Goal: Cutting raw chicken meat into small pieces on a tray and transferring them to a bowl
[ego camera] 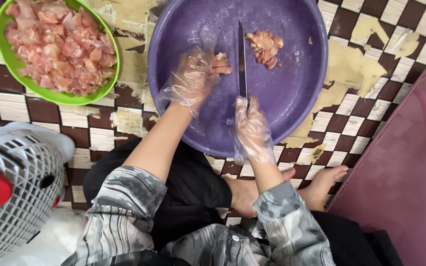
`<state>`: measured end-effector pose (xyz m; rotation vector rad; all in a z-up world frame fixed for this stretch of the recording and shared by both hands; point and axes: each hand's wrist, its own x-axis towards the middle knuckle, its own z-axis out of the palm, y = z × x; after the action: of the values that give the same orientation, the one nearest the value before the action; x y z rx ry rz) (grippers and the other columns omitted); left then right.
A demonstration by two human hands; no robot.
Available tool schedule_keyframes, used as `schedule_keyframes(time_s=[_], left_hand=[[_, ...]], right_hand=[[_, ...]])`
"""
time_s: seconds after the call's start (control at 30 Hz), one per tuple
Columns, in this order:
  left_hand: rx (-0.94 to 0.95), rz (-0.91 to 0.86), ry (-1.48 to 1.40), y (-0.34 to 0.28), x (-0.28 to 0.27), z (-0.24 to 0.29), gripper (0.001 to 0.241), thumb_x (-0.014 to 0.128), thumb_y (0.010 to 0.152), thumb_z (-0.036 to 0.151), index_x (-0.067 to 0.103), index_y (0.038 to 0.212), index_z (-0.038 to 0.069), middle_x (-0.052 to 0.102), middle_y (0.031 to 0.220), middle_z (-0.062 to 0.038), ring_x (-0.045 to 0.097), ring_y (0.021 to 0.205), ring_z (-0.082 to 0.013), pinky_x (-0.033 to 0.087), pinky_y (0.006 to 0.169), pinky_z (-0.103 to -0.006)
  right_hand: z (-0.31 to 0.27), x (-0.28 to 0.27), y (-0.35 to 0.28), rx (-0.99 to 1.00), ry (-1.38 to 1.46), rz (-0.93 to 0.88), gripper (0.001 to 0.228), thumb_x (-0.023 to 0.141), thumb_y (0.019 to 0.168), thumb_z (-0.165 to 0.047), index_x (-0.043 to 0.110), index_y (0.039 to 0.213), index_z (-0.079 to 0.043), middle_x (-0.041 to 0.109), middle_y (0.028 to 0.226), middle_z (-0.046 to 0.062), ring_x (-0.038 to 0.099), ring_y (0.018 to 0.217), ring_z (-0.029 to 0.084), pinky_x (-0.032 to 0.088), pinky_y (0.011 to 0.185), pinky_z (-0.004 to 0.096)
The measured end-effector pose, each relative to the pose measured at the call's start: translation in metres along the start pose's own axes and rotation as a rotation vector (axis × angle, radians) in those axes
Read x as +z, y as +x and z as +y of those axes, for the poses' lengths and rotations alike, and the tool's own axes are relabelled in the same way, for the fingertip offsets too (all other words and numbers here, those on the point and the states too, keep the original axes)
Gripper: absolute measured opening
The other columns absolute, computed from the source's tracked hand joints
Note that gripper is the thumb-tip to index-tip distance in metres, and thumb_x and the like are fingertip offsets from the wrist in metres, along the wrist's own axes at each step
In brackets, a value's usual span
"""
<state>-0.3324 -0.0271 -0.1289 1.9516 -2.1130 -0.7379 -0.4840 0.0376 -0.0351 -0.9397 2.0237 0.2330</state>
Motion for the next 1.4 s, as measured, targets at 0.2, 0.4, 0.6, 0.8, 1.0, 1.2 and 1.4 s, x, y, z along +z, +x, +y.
schedule_keyframes(time_s=[0.2, 0.4, 0.6, 0.8, 1.0, 1.2, 1.4], left_hand=[[-0.527, 0.037, -1.757, 0.021, -0.003, 0.011, 0.107, 0.07, 0.065, 0.068, 0.047, 0.145, 0.002, 0.063, 0.137, -0.032, 0.077, 0.109, -0.0379, 0.071, 0.081, -0.0447], [-0.255, 0.046, -2.766, 0.013, 0.037, -0.017, 0.028, 0.041, 0.112, 0.011, 0.058, 0.124, -0.008, 0.067, 0.116, -0.024, 0.075, 0.096, -0.0338, 0.068, 0.081, -0.0401], [-0.202, 0.07, -2.457, 0.018, 0.039, -0.023, 0.025, 0.053, 0.104, 0.004, 0.06, 0.127, -0.001, 0.061, 0.133, -0.025, 0.067, 0.118, -0.0349, 0.065, 0.09, -0.0412], [-0.294, -0.312, -3.081, 0.019, 0.016, -0.011, 0.04, 0.051, 0.109, 0.008, 0.047, 0.148, 0.007, 0.066, 0.131, -0.011, 0.071, 0.119, -0.0281, 0.069, 0.084, -0.0457], [-0.294, 0.067, -2.493, 0.013, 0.06, -0.03, 0.024, 0.052, 0.097, 0.004, 0.062, 0.119, 0.005, 0.058, 0.137, -0.027, 0.061, 0.126, -0.0396, 0.063, 0.08, -0.0421], [-0.314, 0.082, -1.149, 0.014, 0.062, -0.029, 0.041, 0.061, 0.095, 0.005, 0.049, 0.133, 0.009, 0.067, 0.132, -0.005, 0.072, 0.116, -0.0246, 0.062, 0.095, -0.0349], [-0.285, 0.049, -2.577, 0.012, 0.073, -0.032, 0.024, 0.051, 0.103, 0.007, 0.055, 0.127, 0.008, 0.047, 0.151, -0.026, 0.058, 0.133, -0.0431, 0.064, 0.089, -0.0472]], right_hand=[[0.014, 0.003, -0.005, -0.149, 0.041, 0.111, 0.06, 0.039, 0.105, -0.051, 0.056, 0.137, -0.003, 0.072, 0.094, 0.016, 0.074, 0.084, 0.033, 0.062, 0.069, 0.041], [0.035, 0.01, 0.011, -0.555, -0.093, 0.322, 0.032, 0.052, 0.109, -0.032, 0.065, 0.102, -0.004, 0.066, 0.069, 0.016, 0.066, 0.057, 0.036, 0.051, 0.052, 0.046], [0.065, 0.037, 0.037, -0.719, -0.56, 0.718, 0.041, 0.058, 0.108, -0.04, 0.068, 0.118, -0.001, 0.063, 0.059, 0.005, 0.063, 0.048, 0.022, 0.047, 0.042, 0.034], [0.089, 0.016, 0.04, -1.043, -1.058, 0.581, 0.035, 0.061, 0.108, -0.022, 0.066, 0.123, 0.01, 0.07, 0.101, 0.018, 0.07, 0.096, 0.024, 0.058, 0.093, 0.027], [0.046, 0.001, 0.032, -1.249, -3.195, 0.551, 0.043, 0.058, 0.102, -0.014, 0.058, 0.142, 0.003, 0.06, 0.148, 0.021, 0.064, 0.121, 0.025, 0.054, 0.102, 0.039], [0.091, 0.063, 0.079, -1.072, -1.258, 0.817, 0.042, 0.067, 0.107, -0.031, 0.067, 0.123, 0.008, 0.066, 0.088, 0.016, 0.065, 0.077, 0.022, 0.055, 0.069, 0.031], [0.049, 0.046, 0.076, -0.933, -1.931, 0.66, 0.031, 0.061, 0.105, -0.009, 0.063, 0.132, 0.007, 0.069, 0.125, 0.019, 0.071, 0.088, 0.012, 0.064, 0.084, 0.021]])
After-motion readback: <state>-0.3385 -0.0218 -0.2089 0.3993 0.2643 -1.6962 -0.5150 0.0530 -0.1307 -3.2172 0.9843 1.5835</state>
